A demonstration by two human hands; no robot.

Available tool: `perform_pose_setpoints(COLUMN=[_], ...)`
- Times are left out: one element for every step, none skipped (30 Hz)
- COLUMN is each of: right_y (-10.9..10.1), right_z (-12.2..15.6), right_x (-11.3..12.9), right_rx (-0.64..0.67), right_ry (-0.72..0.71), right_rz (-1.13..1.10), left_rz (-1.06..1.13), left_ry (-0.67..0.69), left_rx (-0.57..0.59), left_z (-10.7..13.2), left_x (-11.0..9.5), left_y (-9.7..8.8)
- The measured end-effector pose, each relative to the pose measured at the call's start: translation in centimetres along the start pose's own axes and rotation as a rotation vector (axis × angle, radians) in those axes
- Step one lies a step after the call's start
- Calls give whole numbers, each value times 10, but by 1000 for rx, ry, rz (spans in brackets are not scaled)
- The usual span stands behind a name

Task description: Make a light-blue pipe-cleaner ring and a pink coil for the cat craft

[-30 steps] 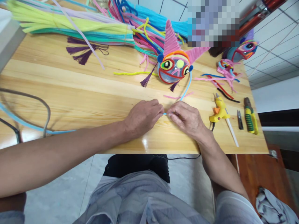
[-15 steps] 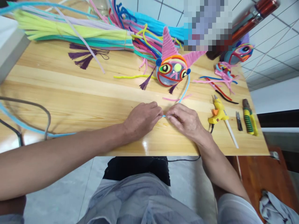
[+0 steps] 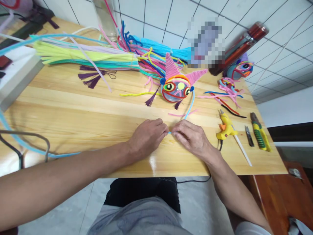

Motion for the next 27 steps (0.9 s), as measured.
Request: perform_pose_setpoints(right_y=[0,0,0,0,0,0,0,0,0,0,0,0,0,-1,-1,-1,-1,-1,-1,-1,0,0,0,0,0,0,0], right_z=[0,0,-1,-1,-1,-1,-1,-1,-1,-1,-1,-1,-1,-1,-1,-1,-1,-2,-2,-2,-1,-1,-1,-1,-1,0,0], right_x=[0,0,0,0,0,1,0,0,0,0,0,0,1,1,1,1,2,2,2,2,2,2,2,2,2,1,1], right_rx=[3,3,0,-4,-6,-7,-6,-5,-4,-3,-3,-4,-5,-6,-7,-8,-10,-11,-12,-11,-9,-7,-5,-3,-3,-2,0], right_ry=[0,-3,-5,-8,-9,-10,-9,-8,-7,-6,-5,-4,-3,-3,-6,-9,-11,-12,-10,-8,-6,-5,-4,-3,-3,-2,-1], right_rz=[2,5,10,13,14,12,8,4,2,2,4,6,9,13,15,17,20,21,22,20,17,13,9,5,2,1,0], left_rz=[0,-3,-6,-11,-14,-15,-16,-18,-20,-23,-26,-27,-27,-26,-25,-24,-23,-24,-24,-24,-25,-24,-25,-25,-25,-24,-22], left_ry=[7,12,14,13,11,8,6,4,4,5,5,6,8,9,10,11,13,15,17,20,24,27,29,30,30,28,26], left_rx=[-4,-7,-8,-10,-10,-10,-8,-8,-6,-5,-5,-4,-3,-4,-4,-5,-5,-5,-10,-12,-13,-15,-13,-11,-8,-8,-8], left_z=[0,0,0,0,0,0,0,0,0,0,0,0,0,0,1,1,1,1,1,1,1,1,0,0,0,0,0], left_x=[0,0,0,0,0,0,0,0,0,0,0,0,0,0,0,0,0,1,1,1,1,1,1,1,1,0,0], left_y=[0,0,0,1,1,1,1,1,1,1,1,0,0,0,0,0,1,1,1,1,1,1,1,1,1,0,0])
Point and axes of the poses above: each hand's wrist, its own z-axis away from the middle knuckle, its own y-axis out of the palm, x = y × z, the point moved 2 cm from there along -z, towards the middle knuckle, and after that the axes turned 8 degrees about z, right-handed, at the moved point
